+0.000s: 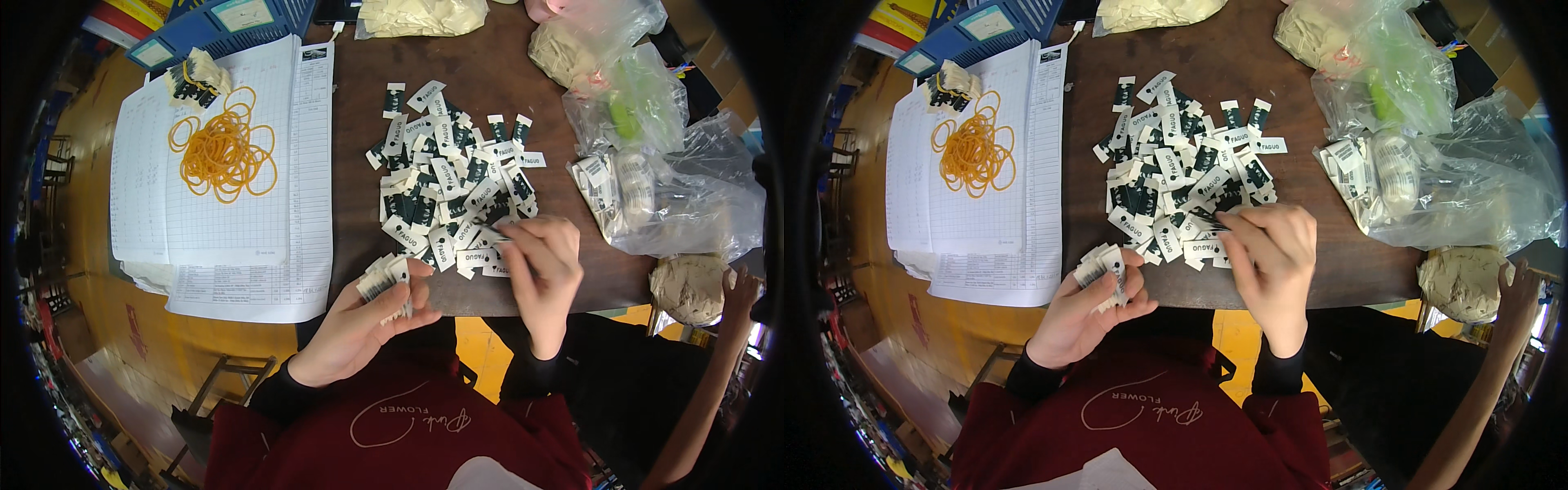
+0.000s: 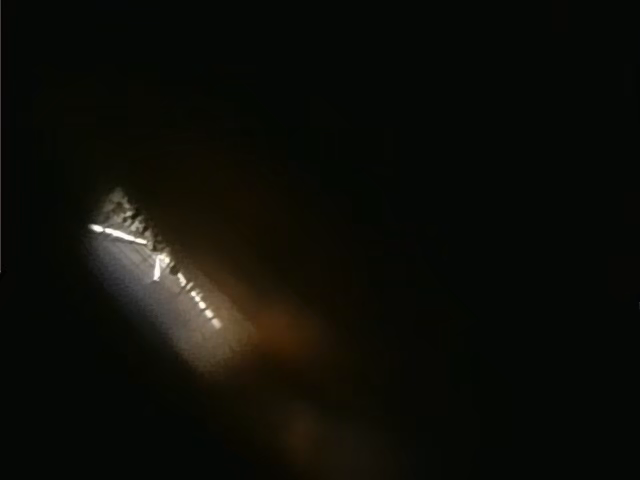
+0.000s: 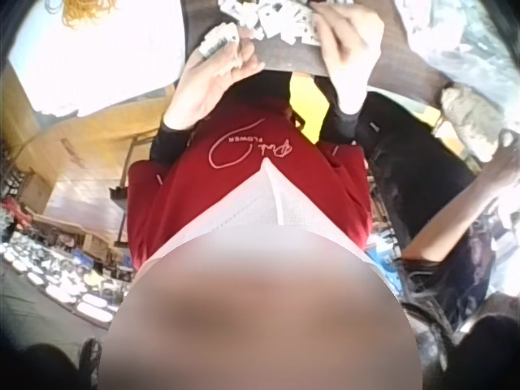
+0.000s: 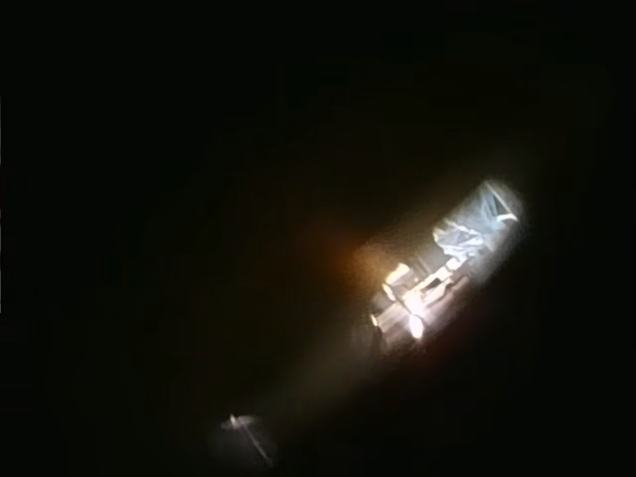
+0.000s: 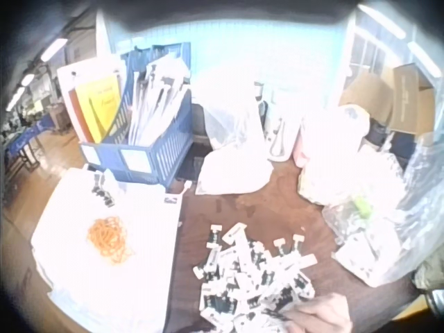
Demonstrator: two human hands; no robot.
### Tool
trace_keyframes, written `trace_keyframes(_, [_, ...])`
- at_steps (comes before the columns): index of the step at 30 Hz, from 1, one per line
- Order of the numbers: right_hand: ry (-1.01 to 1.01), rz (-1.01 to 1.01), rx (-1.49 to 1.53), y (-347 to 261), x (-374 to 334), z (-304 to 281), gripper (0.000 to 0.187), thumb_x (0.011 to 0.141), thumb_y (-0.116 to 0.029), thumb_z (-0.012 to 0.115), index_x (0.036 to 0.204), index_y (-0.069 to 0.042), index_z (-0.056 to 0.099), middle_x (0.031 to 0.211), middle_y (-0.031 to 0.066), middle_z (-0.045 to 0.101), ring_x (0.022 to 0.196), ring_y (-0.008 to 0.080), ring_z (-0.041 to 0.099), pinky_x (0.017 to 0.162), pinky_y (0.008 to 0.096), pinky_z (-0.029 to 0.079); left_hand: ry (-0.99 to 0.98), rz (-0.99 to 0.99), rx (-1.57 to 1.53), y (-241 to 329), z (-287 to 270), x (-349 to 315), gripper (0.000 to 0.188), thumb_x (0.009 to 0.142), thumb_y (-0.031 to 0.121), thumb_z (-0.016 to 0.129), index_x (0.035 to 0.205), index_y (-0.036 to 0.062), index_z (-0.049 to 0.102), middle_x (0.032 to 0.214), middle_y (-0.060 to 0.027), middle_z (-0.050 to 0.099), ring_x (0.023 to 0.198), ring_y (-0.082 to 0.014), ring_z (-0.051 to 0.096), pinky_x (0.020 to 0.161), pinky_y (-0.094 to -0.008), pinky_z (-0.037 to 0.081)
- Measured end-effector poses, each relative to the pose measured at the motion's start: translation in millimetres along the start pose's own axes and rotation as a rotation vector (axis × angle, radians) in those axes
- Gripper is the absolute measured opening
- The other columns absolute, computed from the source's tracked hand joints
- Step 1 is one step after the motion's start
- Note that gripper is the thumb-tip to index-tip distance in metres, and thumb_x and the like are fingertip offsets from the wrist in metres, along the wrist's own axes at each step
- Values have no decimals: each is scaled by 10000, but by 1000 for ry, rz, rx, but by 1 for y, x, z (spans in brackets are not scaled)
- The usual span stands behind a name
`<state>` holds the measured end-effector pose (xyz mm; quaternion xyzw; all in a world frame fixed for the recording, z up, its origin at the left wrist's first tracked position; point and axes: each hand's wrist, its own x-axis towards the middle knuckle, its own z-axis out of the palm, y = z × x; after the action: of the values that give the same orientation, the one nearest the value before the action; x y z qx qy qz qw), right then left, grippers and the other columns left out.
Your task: The person sorts small white tags with black text on a table, aligning them into neat stacks. They occasionally use a stapler to secure the stacks and place them on a nearby sheet of paper.
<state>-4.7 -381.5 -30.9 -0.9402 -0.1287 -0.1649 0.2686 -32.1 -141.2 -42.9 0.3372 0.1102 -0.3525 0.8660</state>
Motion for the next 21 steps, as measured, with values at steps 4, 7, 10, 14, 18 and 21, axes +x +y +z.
trace_keyframes(4, [340,492,1218,-26,-14,4,110,895,17,706,989,66,736,928,97,716,836,143,640,767,278,509,-28,190,-15,-13,14,18,421,1042,278,577,1369,33,473,1233,-82,568,1228,-210,562,1103,-431,456])
trace_keyframes(7, [194,626,1587,-46,-21,14,133,903,41,685,1021,76,734,896,118,732,786,140,657,776,285,528,-116,397,-56,-25,20,36,421,1039,252,599,1354,-3,484,1263,-82,574,1079,-134,561,1068,-356,464])
trace_keyframes(10, [65,677,1516,-55,-22,23,157,922,26,686,1063,74,735,933,118,737,817,136,666,779,276,532,-215,519,-34,-30,15,43,457,1036,295,604,1373,12,480,1282,-80,571,1046,-123,558,946,-300,475])
trace_keyframes(14, [-80,685,1446,-54,-22,26,140,927,19,692,1048,73,737,920,98,731,821,126,654,765,266,523,-163,512,158,-27,3,40,452,1006,332,639,1335,61,486,1253,-120,585,1219,-230,551,980,-360,484])
trace_keyframes(18, [-95,632,1043,-51,-23,26,110,926,15,699,1010,76,735,904,77,721,804,106,631,737,242,499,-202,516,11,-28,2,44,331,1022,281,616,1249,71,500,1204,-111,579,1248,-228,542,1024,-376,467])
trace_keyframes(21, [4,606,985,-51,-23,20,115,949,-21,674,991,72,727,875,69,707,762,90,596,704,235,468,-163,486,-128,-25,3,44,282,1046,240,574,1252,63,499,1207,-100,567,1251,-218,531,1074,-394,429])
